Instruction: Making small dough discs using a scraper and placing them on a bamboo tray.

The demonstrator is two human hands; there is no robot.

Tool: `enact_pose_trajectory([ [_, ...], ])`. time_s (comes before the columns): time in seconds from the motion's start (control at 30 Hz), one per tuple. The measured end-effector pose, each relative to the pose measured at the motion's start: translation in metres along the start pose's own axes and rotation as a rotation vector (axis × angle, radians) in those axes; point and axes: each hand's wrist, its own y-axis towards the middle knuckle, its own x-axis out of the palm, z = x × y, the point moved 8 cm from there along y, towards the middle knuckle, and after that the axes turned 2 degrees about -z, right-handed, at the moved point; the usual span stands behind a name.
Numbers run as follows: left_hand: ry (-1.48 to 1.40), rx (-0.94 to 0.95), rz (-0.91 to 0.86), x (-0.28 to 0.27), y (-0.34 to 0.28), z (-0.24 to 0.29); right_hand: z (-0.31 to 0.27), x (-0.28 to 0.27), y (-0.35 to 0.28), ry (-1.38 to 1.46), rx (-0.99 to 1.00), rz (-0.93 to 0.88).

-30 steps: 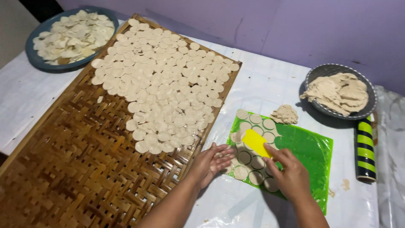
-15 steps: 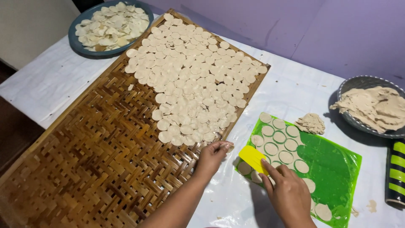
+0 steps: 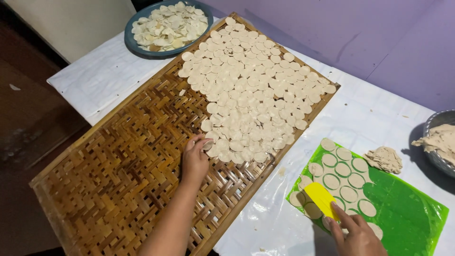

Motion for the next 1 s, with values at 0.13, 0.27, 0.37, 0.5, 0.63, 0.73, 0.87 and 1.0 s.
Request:
enact_pose_trajectory([
  [0.13,0.147,-0.138,-0.053,-0.003,0.02,-0.016,0.013,0.01,0.006,0.039,-0.046,0.007],
  [0.27,0.163,-0.143,-0.018,-0.005,0.03,-0.022,0.028,0.015,0.012,0.131,-0.168,0.167],
  [0.37,0.158,-0.14,0.0,-0.002,0.033,-0.029,0.032,0.014,0.011,0.146,-0.195,0.212],
  [0.5,0.172,-0.189,0.003,0.0,0.036,-0.034,0.037,0.018,0.012,0.134,-0.21,0.23],
  [0.63,0.375,-0.14,-0.008,0.003,0.037,-0.033,0.035,0.015,0.007,0.138,-0.176,0.229],
  [0.73,0.483,-0.139,-0.028,0.003,0.042,-0.033,0.042,0.018,0.009,0.18,-0.174,0.23],
  [0.87,0.421,-0.224,-0.042,-0.013,0.04,-0.011,0.037,0.012,0.003,0.151,-0.168,0.208],
  [1.0,0.296,-0.23,0.005,-0.013,0.032,-0.001,-0.001,-0.037,-0.043,0.069,0.083,0.221],
])
